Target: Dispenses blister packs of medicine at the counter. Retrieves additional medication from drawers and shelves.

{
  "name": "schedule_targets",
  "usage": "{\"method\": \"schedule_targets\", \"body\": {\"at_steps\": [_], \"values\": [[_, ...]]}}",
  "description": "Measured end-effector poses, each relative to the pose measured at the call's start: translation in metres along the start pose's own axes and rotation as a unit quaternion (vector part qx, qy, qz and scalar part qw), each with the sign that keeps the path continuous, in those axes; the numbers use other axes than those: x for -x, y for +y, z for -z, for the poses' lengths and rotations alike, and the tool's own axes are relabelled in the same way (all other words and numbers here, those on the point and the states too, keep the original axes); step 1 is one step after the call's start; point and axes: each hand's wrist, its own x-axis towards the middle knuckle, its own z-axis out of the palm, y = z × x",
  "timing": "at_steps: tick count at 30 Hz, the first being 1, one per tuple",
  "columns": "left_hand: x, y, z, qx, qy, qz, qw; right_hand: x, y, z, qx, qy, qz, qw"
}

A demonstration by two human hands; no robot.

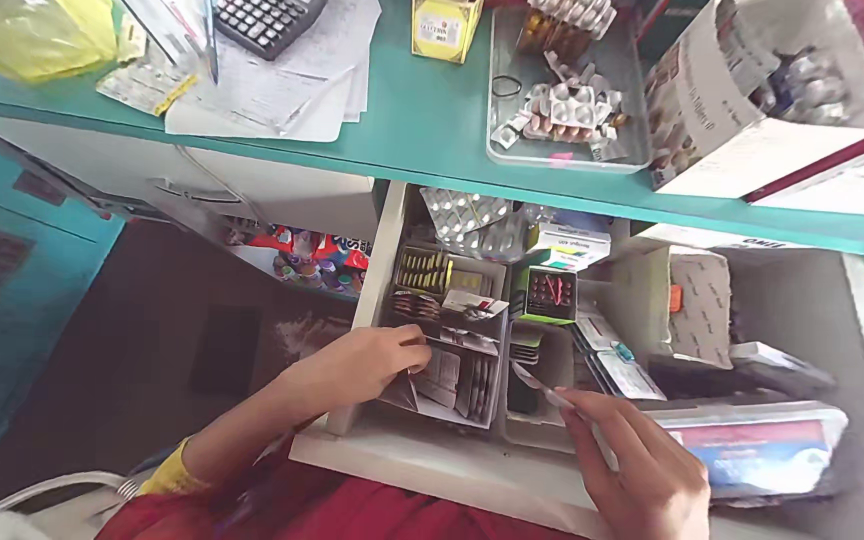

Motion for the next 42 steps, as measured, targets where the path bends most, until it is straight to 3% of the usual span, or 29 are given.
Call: {"method": "schedule_targets", "body": {"at_steps": [14, 19, 25, 31, 37, 42], "values": [[-0.047, 0.024, -0.02, -0.202, -0.148, -0.018, 0.968, 0.002, -0.001, 0.0, -0.02, -0.017, 0.007, 1.0], [-0.066, 0.028, -0.004, -0.077, -0.262, 0.119, 0.955, 0.004, 0.003, 0.003, -0.051, -0.049, 0.059, 0.996], [-0.062, 0.027, -0.011, -0.063, -0.258, 0.15, 0.952, 0.0, -0.004, -0.007, -0.025, -0.135, 0.159, 0.978], [-0.048, 0.024, -0.023, -0.141, -0.2, 0.085, 0.966, -0.004, -0.002, -0.013, -0.047, -0.202, 0.174, 0.963], [-0.042, 0.001, -0.029, -0.179, -0.119, -0.052, 0.975, -0.003, 0.001, -0.015, -0.116, -0.225, 0.149, 0.956], [-0.047, 0.012, -0.026, -0.162, -0.177, 0.011, 0.971, -0.001, 0.002, -0.015, -0.139, -0.231, 0.142, 0.953]]}}
